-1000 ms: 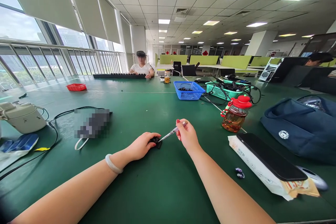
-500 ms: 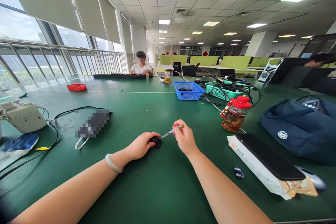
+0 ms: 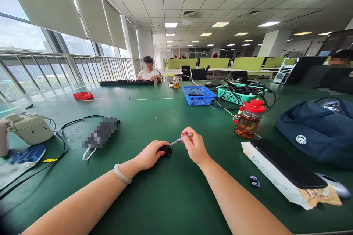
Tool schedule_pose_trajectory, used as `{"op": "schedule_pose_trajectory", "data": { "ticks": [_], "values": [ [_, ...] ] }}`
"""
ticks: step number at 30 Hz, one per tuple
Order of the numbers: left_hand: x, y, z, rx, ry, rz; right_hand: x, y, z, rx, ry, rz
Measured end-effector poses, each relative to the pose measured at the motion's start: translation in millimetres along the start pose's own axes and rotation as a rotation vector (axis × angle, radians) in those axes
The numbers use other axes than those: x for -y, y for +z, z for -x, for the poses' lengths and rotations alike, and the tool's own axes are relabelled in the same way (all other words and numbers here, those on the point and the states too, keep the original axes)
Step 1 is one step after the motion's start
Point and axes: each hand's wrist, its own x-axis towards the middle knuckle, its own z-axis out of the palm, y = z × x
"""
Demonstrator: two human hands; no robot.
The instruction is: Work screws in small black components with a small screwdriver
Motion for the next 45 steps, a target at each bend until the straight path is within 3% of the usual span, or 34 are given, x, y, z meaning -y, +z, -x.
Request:
{"op": "schedule_pose_trajectory", "data": {
  "ticks": [5,8,14,20,30,38,45],
  "values": [
    [-2,-0.3,0,-0.001,0.006,-0.002,6,-2,2,0.093,-0.095,0.097],
    [-2,-0.6,1,0.000,0.005,-0.006,7,-1,0,0.073,-0.084,0.067],
    [-3,-0.8,1,0.001,-0.012,-0.015,-9,2,-11,-0.054,0.127,-0.216],
    [-8,-2.7,1,0.008,-0.024,-0.009,-17,-2,-20,-0.054,0.275,-0.331],
    [0,3.0,-3,-0.034,0.060,0.010,4,-1,-4,0.096,-0.005,0.001],
    [-5,1.2,-4,-0.020,-0.011,0.026,-18,0,-19,-0.109,0.292,-0.305],
    [-2,1.1,-3,-0.035,-0.010,0.041,-22,2,-20,-0.165,0.377,-0.336]
  ]
}}
